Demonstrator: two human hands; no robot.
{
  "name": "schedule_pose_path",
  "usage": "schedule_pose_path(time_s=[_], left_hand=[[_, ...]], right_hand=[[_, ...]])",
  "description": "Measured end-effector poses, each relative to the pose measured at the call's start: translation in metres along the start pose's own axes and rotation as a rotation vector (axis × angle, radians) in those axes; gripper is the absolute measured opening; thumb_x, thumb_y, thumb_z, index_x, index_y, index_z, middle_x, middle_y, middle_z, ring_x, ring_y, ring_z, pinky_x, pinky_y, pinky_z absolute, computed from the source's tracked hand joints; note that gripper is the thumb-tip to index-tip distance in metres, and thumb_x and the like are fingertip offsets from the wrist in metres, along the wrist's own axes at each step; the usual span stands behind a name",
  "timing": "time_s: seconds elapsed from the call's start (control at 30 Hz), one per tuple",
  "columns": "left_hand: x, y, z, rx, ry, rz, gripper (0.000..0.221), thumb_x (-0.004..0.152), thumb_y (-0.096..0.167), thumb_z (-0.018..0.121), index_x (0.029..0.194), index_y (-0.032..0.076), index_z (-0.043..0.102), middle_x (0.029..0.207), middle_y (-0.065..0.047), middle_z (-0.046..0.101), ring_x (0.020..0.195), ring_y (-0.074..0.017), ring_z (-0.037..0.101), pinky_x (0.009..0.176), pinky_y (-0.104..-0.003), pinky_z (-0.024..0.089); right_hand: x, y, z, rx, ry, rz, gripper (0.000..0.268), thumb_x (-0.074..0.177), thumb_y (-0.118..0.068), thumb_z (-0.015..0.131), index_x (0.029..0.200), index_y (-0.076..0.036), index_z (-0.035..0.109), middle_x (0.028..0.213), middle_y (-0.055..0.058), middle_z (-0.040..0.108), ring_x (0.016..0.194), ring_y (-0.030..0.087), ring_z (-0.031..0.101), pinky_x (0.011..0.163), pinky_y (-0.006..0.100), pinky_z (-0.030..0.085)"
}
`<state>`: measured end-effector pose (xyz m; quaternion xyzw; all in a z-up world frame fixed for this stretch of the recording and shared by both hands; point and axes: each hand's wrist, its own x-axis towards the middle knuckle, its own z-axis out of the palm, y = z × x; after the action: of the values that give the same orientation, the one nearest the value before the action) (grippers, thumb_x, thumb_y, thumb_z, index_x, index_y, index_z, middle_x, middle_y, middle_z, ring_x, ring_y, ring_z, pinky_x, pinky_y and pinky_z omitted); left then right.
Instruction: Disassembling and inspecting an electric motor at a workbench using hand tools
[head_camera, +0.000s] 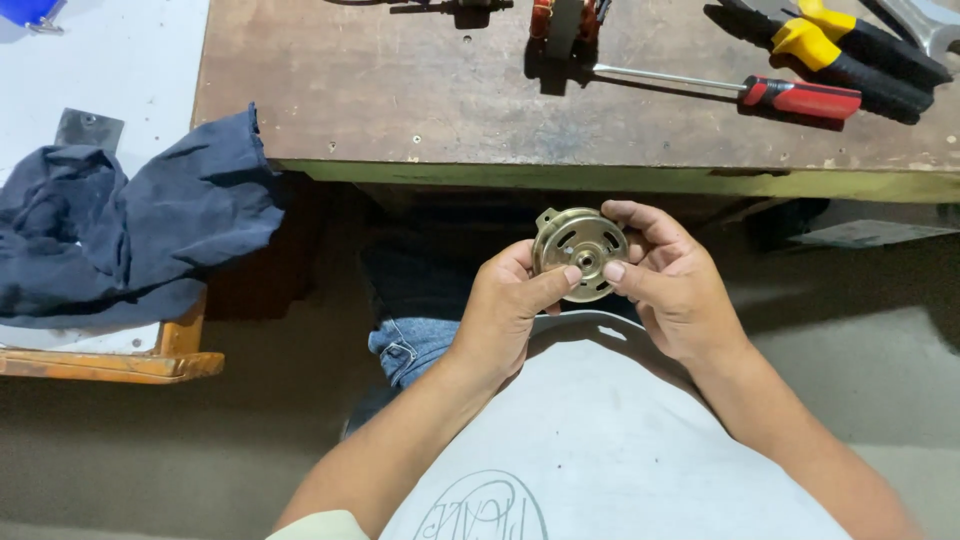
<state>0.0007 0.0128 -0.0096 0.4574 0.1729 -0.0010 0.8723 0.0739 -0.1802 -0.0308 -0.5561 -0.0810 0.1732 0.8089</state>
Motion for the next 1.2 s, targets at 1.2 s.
schedule_pose_path(time_s=[1.2], left_hand=[[0.006,-0.005,0.001,-0.073,-0.052,-0.193,0.041,0.089,0.002,0.1,0.122,-0.005,0.077,0.098,-0.017,0.086,0.091,-0.0313,0.091,0.077,-0.04,0.077]], right_hand=[[0.0,-0.015,0.007,-0.121,0.029,0.053,0.054,0.099,0.001,0.083,0.153,0.006,0.074,0.111,0.017,0.077,0.101,0.02,0.077,0.098,0.037,0.069]])
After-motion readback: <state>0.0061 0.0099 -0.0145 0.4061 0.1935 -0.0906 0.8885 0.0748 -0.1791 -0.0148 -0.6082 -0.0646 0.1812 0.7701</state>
